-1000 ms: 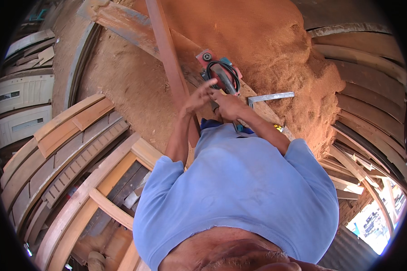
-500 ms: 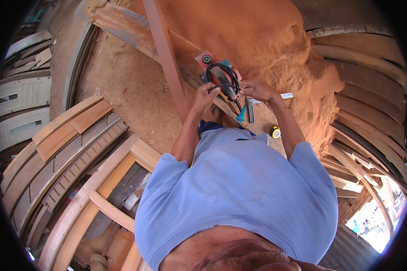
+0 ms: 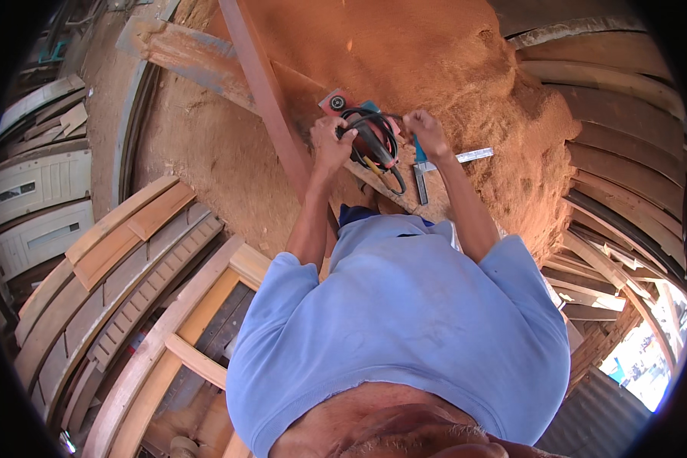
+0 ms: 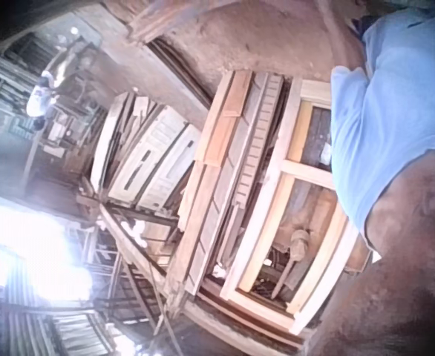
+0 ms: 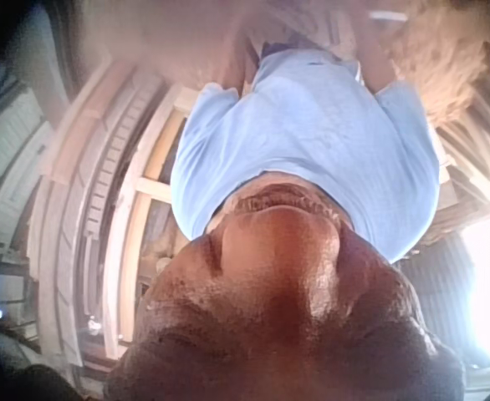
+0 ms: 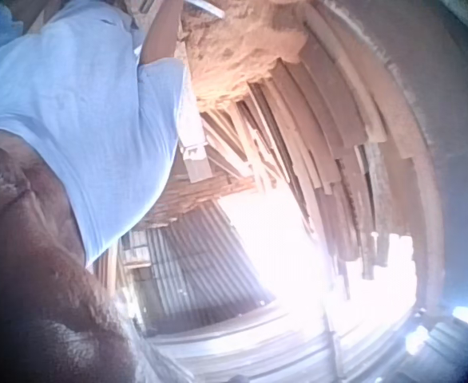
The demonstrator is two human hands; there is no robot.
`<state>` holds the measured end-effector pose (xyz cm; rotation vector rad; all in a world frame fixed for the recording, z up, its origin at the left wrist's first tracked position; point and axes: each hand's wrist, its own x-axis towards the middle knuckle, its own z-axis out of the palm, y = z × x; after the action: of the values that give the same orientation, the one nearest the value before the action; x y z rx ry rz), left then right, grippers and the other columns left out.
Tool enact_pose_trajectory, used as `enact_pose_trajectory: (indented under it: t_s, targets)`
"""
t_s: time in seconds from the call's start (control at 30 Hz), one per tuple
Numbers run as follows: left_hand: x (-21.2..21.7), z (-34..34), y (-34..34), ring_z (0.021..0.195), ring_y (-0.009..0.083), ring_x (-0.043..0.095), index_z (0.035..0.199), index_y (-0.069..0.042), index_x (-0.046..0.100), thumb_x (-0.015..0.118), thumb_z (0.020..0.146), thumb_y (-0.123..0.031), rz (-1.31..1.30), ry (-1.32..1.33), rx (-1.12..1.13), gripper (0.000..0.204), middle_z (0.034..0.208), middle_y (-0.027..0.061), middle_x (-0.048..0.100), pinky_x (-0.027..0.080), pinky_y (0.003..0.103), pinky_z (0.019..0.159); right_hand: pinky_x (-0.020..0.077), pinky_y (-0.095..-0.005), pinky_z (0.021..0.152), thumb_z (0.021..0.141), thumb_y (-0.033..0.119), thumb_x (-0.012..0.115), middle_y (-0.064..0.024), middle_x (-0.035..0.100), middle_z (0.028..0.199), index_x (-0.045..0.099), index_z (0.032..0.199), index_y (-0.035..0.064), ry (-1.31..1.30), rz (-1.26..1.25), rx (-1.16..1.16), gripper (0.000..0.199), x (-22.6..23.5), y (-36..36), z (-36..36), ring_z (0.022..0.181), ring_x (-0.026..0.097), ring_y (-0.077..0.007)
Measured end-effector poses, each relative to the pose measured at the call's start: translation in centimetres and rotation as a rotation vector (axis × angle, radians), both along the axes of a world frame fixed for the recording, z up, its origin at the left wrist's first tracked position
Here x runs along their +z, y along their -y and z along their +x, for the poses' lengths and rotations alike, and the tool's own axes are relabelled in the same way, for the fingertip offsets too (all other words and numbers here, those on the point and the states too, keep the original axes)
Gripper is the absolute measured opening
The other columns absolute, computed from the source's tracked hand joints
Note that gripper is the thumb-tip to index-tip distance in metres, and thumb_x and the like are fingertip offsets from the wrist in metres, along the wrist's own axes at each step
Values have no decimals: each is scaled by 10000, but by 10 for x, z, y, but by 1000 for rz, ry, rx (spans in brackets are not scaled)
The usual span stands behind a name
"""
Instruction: The person measures a wooden plank with a tape measure and marks it with a pencil. They then use a circular saw to cut the plank. The person repeats the measuring and marking process on another plank.
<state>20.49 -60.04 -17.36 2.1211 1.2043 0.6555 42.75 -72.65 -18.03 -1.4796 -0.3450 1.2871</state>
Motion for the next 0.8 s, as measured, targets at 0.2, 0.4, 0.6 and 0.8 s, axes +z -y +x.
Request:
enact_pose_trajectory:
  t_s: [0.2, 0.4, 0.6, 0.8]
  targets:
    - [-8, 20, -49, 1303, 393, 457, 1114, -45, 668, 727, 851, -380, -390, 148, -101, 430, 1240, 222, 610, 293, 578, 1094, 489, -311, 567, 928, 247, 723, -44, 609, 703, 619, 850, 25, 307, -31, -125, 257, -34, -61, -10, 614, 587, -138]
    - [17, 46, -30, 1442, 470, 260, 1338, -136, 640, 594, 841, -587, -117, -638, -135, 672, 1553, 236, 360, 204, 558, 1191, 517, -408, 710, 938, 285, 677, -163, 664, 804, 674, 872, 29, 760, -228, -50, 265, -55, -54, -41, 747, 640, -283]
    - [29, 67, -61, 1448, 452, 265, 1321, -220, 663, 580, 826, -482, -320, -827, -326, 567, 1554, 184, 385, 207, 553, 1196, 478, -538, 943, 919, 245, 646, -247, 677, 1098, 661, 1192, 82, 1020, -67, 186, 318, -43, -1, -47, 1078, 622, -434]
    - [18, 81, -66, 1456, 460, 248, 1272, -245, 676, 605, 778, -419, -308, -880, -421, 528, 1571, 163, 366, 181, 583, 1199, 503, -535, 892, 914, 212, 642, -261, 682, 1053, 561, 1281, 89, 863, -156, 249, 396, -35, 11, -30, 1007, 651, -463]
